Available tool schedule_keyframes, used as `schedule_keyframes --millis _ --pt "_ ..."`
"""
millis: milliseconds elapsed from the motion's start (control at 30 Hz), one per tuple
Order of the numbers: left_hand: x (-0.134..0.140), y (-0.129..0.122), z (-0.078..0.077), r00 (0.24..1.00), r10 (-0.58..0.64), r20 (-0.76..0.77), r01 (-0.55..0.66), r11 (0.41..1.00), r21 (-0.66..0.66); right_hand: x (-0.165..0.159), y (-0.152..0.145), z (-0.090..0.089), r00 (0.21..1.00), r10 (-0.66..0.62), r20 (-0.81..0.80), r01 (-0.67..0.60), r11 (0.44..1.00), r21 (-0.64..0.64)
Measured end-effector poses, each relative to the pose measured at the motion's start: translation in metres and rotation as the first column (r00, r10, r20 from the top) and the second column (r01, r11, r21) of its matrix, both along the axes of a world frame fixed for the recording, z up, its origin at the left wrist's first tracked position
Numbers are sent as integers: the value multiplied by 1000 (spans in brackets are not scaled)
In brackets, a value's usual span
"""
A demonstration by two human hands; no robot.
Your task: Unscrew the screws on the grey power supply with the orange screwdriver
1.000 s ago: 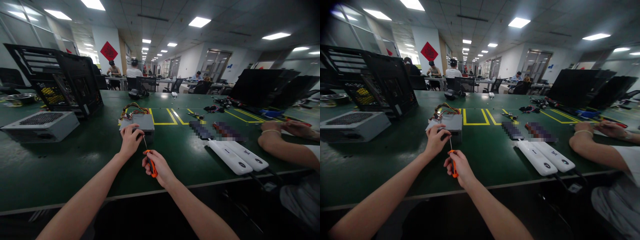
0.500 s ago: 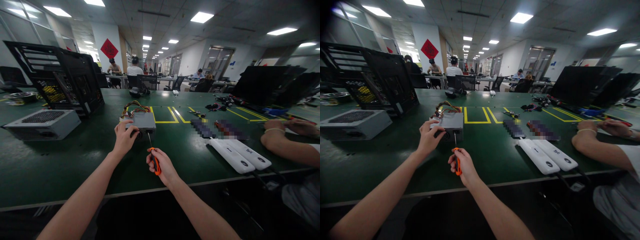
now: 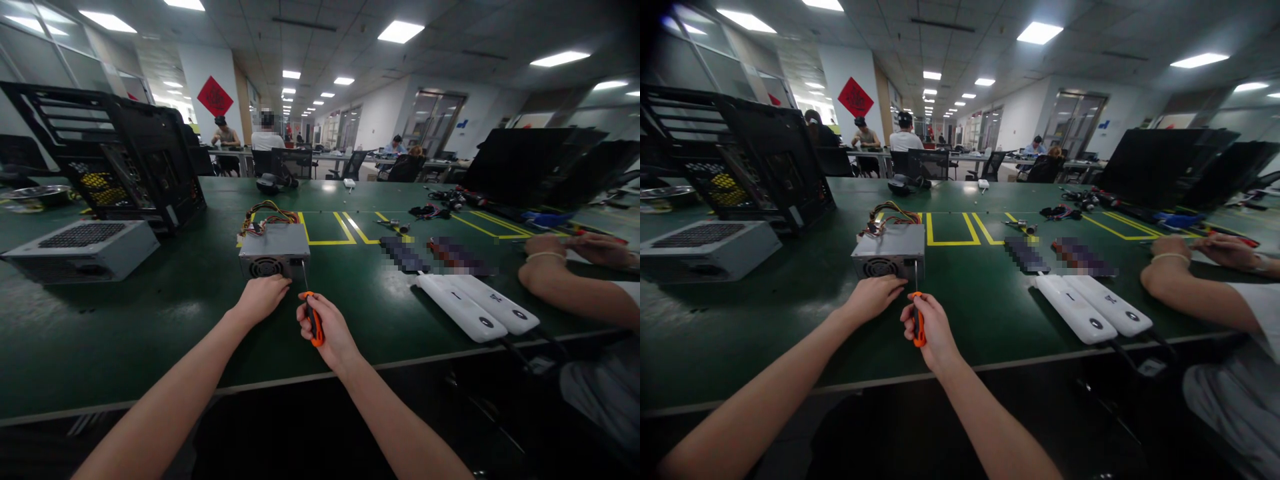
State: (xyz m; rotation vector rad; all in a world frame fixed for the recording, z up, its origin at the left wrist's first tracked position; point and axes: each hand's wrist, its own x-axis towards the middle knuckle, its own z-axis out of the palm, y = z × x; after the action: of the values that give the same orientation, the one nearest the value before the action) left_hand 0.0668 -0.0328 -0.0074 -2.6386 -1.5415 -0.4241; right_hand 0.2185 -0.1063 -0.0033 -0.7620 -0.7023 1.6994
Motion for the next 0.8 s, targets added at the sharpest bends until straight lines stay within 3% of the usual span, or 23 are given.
schedule_keyframes --millis 367,633,800 --pt "-7 7 0 990 111 91 -102 991 -91 -1 -1 -1 1000 13 15 -13 1000 17" --pt "-12 5 0 976 -82 201 102 990 -95 -1 -3 1 997 55 56 -57 998 33" --pt "-13 10 0 948 -92 304 127 987 -98 -1 -4 2 995 75 69 -78 996 51"
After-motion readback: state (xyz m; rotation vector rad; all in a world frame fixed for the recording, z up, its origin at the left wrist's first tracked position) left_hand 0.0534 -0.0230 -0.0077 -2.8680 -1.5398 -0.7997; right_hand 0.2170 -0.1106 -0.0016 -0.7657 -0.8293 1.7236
